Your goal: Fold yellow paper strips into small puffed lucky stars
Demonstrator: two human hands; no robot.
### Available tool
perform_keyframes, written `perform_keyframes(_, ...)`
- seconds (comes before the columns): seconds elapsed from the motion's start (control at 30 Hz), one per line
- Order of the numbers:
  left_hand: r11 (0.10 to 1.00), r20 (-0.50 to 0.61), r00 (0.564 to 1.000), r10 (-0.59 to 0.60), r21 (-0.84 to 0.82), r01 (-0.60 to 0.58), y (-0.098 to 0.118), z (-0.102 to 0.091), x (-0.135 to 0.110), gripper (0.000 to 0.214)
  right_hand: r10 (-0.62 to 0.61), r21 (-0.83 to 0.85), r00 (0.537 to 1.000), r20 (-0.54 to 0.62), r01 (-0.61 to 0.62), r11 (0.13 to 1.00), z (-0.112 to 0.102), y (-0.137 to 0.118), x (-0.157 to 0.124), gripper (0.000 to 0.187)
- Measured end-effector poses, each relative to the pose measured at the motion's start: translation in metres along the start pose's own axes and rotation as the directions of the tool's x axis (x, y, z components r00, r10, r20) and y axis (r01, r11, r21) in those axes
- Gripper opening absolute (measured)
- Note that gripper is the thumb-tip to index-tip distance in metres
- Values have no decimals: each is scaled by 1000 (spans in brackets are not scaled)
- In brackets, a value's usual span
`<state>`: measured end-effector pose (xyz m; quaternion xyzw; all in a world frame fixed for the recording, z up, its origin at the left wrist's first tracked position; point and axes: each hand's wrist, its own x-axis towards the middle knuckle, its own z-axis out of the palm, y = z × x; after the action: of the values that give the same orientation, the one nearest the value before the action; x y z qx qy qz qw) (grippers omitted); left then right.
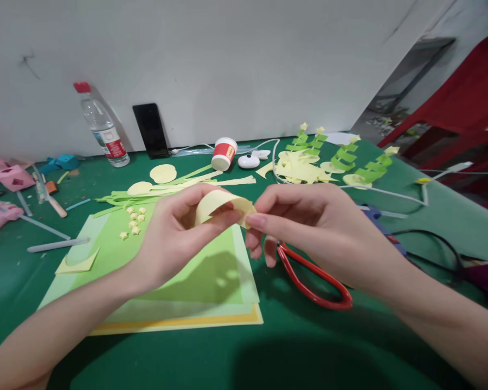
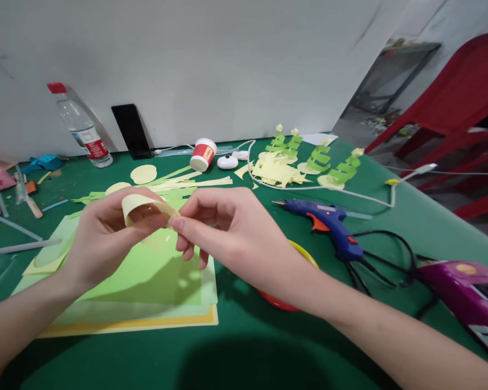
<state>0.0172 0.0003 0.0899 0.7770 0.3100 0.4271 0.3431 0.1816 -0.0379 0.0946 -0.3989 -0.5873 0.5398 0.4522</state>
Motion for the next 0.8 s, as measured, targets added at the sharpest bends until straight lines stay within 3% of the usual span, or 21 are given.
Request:
perform_keyframes(0.23, 997, -25, 997, 72, 29, -71, -3, -1, 0, 5, 12, -63, 1000, -6, -13, 998, 1, -1, 0, 13)
perform_keyframes(0.4, 958, 38, 961, 273, 75, -275, -7, -3, 1, 13, 65, 46, 997, 35, -66, 997, -2, 0, -1, 12)
perform_keyframes(0.57, 800, 170, 812, 559, 150, -582, -6, -8, 5, 23, 108, 188, 988, 113, -128, 974, -5, -2, -2, 13)
perform_keyframes(0.67, 685, 227, 728, 647, 246, -686, -6, -12, 9, 25, 148, 237, 976, 156, -183, 954, -7, -5, -1, 16)
perform_keyframes(0.8, 523, 259, 606, 752, 325, -788, -12, -13, 10, 44, 163, 236, 972, 171, -201, 951, -9, -4, 0, 15)
